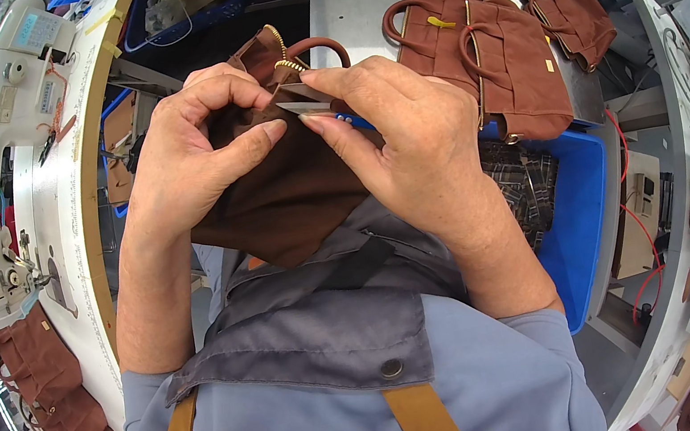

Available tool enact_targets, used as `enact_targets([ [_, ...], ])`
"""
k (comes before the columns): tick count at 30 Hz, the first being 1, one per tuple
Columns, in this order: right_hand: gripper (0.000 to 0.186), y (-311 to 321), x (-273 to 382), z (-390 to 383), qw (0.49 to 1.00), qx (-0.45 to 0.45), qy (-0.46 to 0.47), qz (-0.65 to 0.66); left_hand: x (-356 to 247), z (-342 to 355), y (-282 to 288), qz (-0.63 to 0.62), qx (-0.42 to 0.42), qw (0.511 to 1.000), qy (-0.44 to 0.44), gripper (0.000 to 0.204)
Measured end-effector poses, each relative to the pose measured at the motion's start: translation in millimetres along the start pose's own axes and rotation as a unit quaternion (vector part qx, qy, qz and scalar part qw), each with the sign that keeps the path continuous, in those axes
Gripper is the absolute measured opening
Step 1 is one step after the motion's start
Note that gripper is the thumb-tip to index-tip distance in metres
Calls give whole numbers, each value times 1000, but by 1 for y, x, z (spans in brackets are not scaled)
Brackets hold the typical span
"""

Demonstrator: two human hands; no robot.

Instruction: Trimming excess threads and inspecting the zipper of a brown leather bag using thread snips in a workshop.

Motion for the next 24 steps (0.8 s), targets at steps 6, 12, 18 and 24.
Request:
enact_targets([
  [6,30,1,2,0,1000,-4,13,-18,-2,-1,0,-8,-11,1000,5,22],
  [12,30,2,0,0,1000,-11,8,-23,-1,-1,1,-18,-9,1000,10,21],
  [18,30,2,2,1,1000,-12,13,-26,-1,-1,1,-25,-16,1000,0,18],
  [24,28,-1,7,-1,999,-31,25,-24,-4,-1,-2,-24,8,1000,0,17],
])
Point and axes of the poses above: each hand's wrist, its own z-axis towards the middle knuckle, its own y-axis out of the back of the hand, x = y × z, the point moved 9 cm from there along z, towards the middle knuckle, and after that the axes turned 10 degrees about -z, right-handed, at the moved point
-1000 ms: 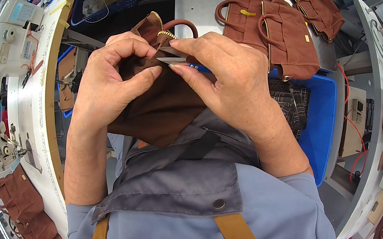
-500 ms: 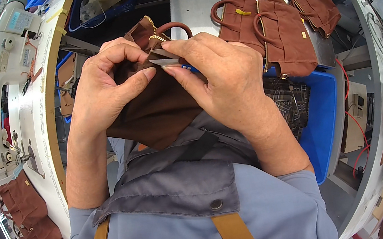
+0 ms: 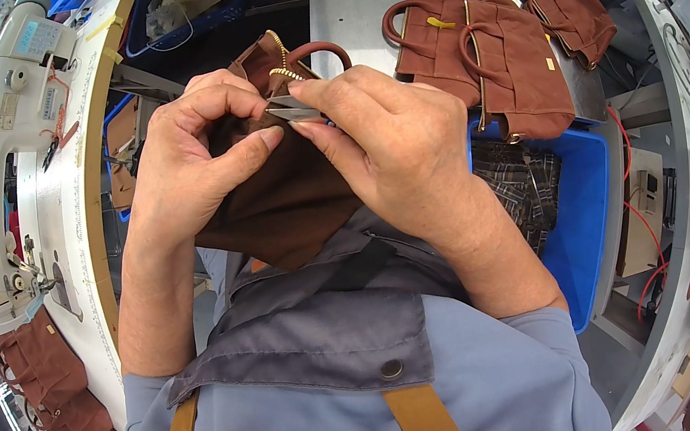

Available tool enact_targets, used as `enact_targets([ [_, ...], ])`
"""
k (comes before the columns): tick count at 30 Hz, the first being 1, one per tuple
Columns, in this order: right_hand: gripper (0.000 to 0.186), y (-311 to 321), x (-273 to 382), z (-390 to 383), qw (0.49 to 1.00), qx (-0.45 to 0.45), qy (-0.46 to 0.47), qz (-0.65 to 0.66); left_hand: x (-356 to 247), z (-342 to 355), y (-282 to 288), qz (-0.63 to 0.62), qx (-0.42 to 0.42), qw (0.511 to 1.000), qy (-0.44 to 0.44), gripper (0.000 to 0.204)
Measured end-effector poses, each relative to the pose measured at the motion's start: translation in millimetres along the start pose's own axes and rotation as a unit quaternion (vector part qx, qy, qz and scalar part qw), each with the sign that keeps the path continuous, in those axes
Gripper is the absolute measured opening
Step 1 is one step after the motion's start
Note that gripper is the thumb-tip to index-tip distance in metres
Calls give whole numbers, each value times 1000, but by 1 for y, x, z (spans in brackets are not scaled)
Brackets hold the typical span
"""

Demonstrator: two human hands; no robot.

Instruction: Trimming excess threads and inspecting the zipper of a brown leather bag using thread snips in a workshop.

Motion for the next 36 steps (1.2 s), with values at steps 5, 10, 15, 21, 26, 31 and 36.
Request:
enact_targets([
  [5,26,-7,-1,-3,999,28,-17,42,0,-1,-2,3,10,1000,-12,18],
  [10,27,4,-12,2,997,3,-30,67,0,-2,4,1,-14,1000,-25,19],
  [15,29,3,-16,1,996,1,-58,72,4,-5,8,-24,-55,998,2,22],
  [21,31,-1,-10,3,997,8,-49,60,-1,-5,7,-17,-52,998,-7,17],
  [26,31,-1,-9,2,998,5,-30,47,5,-5,7,-62,-57,996,11,16],
  [31,31,-1,-8,2,998,-6,-30,52,5,-5,6,-78,-44,996,17,14],
  [36,30,2,-2,2,1000,-11,-9,23,5,-5,4,-90,-29,995,14,14],
])
Point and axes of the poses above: each hand's wrist, its own z-axis towards the middle knuckle, its own y-axis out of the back of the hand, x = y × z, the point moved 9 cm from there along z, towards the middle knuckle, and after that the axes turned 10 degrees about -z, right-handed, at the moved point
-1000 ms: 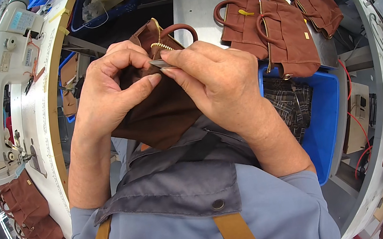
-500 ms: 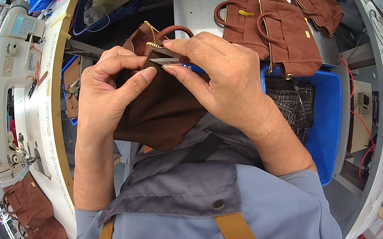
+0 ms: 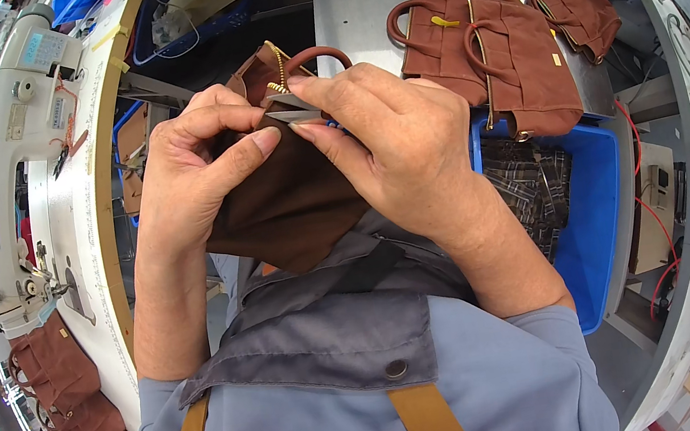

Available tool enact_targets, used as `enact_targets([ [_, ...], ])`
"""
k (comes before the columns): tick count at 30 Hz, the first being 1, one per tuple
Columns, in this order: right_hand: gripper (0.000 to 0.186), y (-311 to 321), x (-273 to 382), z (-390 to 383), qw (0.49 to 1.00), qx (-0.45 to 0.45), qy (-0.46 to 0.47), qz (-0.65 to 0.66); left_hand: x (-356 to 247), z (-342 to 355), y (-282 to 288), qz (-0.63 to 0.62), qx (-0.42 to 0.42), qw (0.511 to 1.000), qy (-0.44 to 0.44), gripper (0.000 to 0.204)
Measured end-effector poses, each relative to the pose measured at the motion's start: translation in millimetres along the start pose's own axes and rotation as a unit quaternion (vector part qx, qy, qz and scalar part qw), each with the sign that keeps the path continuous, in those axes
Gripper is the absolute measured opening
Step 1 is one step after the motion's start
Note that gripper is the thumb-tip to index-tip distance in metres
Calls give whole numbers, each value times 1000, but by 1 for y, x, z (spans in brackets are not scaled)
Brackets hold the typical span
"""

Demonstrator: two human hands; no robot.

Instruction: Trimming excess threads and inspecting the zipper of a brown leather bag using thread snips in a workshop.

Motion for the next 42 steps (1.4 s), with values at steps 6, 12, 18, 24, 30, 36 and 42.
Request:
enact_targets([
  [6,28,-7,-3,-3,1000,15,-6,24,2,-1,-3,-21,13,1000,12,13],
  [12,25,-1,-20,3,990,-8,-70,123,4,-2,2,-26,-16,999,25,10],
  [18,21,-38,-39,-17,912,82,-233,326,8,-3,4,-49,-28,997,48,8],
  [24,18,-54,-38,-20,858,109,-298,404,6,0,3,-128,-54,990,35,12],
  [30,16,-55,-38,-20,858,113,-279,417,16,0,-6,-122,29,987,105,18],
  [36,18,-49,-38,-20,884,116,-284,352,28,-1,-9,-238,14,961,140,16],
  [42,24,-6,-10,0,994,27,-69,84,36,-1,-8,-265,32,953,146,17],
])
Point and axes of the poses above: each hand's wrist, its own z-axis towards the middle knuckle, its own y-axis out of the back of the hand, x = y × z, the point moved 9 cm from there along z, towards the middle knuckle, and after that the axes turned 10 degrees about -z, right-handed, at the moved point
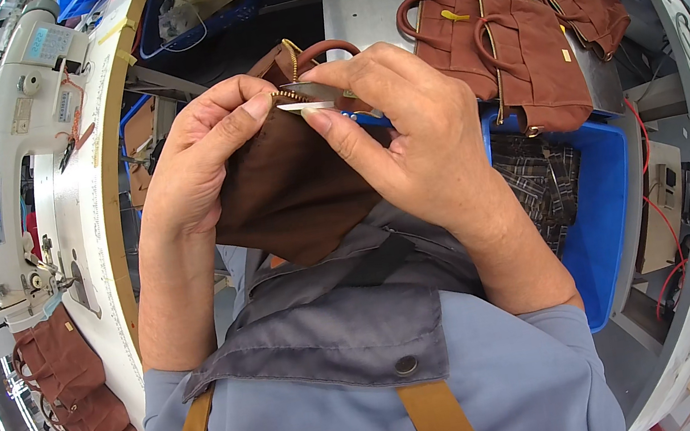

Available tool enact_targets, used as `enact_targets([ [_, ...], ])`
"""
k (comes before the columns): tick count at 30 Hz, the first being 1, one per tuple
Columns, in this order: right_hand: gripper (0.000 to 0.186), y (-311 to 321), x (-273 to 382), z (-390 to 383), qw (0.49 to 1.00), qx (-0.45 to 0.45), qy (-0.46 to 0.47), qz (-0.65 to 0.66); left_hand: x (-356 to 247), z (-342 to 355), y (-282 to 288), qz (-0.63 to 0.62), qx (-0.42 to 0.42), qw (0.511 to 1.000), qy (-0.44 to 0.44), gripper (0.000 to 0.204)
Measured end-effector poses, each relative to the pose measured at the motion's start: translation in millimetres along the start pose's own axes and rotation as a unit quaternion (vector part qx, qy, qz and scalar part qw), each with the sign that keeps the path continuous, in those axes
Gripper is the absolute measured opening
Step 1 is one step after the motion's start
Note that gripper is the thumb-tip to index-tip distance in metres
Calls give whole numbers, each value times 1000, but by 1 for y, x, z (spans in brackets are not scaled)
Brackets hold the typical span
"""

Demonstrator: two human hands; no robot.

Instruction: Trimming excess threads and inspecting the zipper of a brown leather bag using thread snips in a workshop.

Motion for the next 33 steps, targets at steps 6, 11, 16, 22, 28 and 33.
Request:
enact_targets([
  [6,25,5,6,2,998,3,13,-68,2,1,-1,-22,9,1000,4,17],
  [11,24,4,8,4,997,10,16,-76,2,0,1,-13,2,1000,-2,16],
  [16,24,6,9,4,997,1,25,-79,0,0,-4,-9,9,1000,-10,16],
  [22,24,7,13,4,994,1,43,-103,-1,-1,-4,-13,4,1000,-9,16],
  [28,24,6,13,3,993,-6,46,-111,-2,-1,-4,-9,-22,999,-24,14],
  [33,24,8,10,3,996,-12,36,-86,-6,-2,-5,5,-42,998,-37,12],
])
Point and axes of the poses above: each hand's wrist, its own z-axis towards the middle knuckle, its own y-axis out of the back of the hand, x = y × z, the point moved 9 cm from there along z, towards the middle knuckle, and after that the axes turned 10 degrees about -z, right-handed, at the moved point
